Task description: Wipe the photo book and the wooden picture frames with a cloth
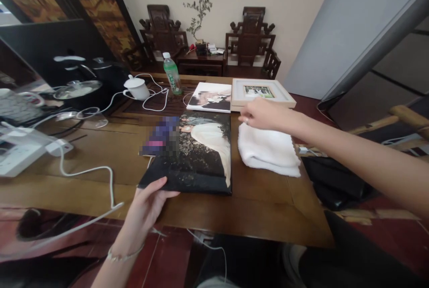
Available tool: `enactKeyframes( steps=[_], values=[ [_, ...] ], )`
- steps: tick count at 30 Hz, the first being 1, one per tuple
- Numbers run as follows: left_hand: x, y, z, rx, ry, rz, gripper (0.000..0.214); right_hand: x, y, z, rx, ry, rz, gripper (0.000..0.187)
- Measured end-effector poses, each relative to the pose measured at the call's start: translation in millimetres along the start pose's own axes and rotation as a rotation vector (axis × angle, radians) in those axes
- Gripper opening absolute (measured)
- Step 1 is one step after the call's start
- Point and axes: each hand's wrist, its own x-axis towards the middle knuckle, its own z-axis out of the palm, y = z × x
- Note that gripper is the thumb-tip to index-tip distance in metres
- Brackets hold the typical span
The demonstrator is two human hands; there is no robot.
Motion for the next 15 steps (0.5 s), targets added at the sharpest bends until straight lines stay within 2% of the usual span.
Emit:
enactKeyframes(
  steps=[1,3,7,11,15],
  values=[
    [1,1,1.1,-0.004,0.001,0.003,0.019,19,0,-3,-0.079,0.024,0.035,0.025],
    [4,2,3.5,-0.009,-0.002,0.006,0.019,54,-2,5,-0.213,0.012,-0.025,0.028],
    [7,6,8.7,-0.017,-0.001,0.007,0.019,109,-3,42,-0.428,0.034,-0.141,0.036],
    [9,7,11.0,-0.036,0.011,-0.005,0.019,141,1,70,-0.476,0.021,-0.111,0.042],
    [11,8,9.2,-0.019,0.003,-0.010,0.017,156,12,84,-0.496,-0.016,-0.093,0.042]
  ],
)
